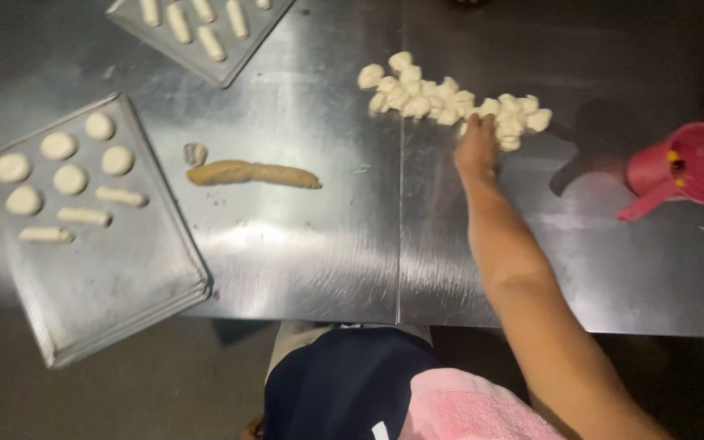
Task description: Shaping and filling dough pieces with a yellow paste on a stainless steel table.
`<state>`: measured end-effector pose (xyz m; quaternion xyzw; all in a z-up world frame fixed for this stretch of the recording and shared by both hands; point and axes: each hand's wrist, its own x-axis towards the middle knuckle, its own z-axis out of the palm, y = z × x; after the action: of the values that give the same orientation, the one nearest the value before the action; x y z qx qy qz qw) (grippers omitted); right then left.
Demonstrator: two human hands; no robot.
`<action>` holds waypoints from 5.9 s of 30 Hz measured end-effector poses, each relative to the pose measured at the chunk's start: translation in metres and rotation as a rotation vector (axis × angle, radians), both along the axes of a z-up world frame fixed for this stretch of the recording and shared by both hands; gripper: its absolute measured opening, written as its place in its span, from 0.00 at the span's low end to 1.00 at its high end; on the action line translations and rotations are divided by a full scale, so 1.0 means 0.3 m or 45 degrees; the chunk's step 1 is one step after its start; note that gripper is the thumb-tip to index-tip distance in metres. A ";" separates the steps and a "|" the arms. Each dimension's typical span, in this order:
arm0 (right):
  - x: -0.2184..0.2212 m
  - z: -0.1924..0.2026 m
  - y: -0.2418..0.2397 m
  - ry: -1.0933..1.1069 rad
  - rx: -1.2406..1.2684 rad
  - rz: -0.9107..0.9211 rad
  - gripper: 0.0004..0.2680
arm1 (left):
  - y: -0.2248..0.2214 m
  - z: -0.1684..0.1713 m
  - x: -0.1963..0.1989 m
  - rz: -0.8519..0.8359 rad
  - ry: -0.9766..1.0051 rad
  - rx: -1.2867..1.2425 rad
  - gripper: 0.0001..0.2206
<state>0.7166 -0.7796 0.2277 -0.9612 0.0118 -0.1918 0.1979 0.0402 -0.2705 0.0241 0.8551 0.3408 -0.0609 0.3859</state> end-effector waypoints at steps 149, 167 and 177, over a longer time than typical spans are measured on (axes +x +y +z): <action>-0.717 0.114 0.156 0.004 0.375 0.360 0.10 | -1.026 0.822 1.596 -1.040 -1.025 -0.283 0.15; -0.596 0.014 -0.019 0.471 0.782 0.448 0.18 | -1.031 0.713 1.766 -1.159 -0.673 -0.222 0.12; -0.609 0.133 0.021 0.499 0.709 0.489 0.11 | -1.059 0.723 1.728 -1.204 -0.727 -0.127 0.11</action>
<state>0.5340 -0.7732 0.2675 -0.8739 -0.0793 0.0467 0.4773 0.5586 -0.5882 0.2410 0.8783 -0.2015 -0.0095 0.4335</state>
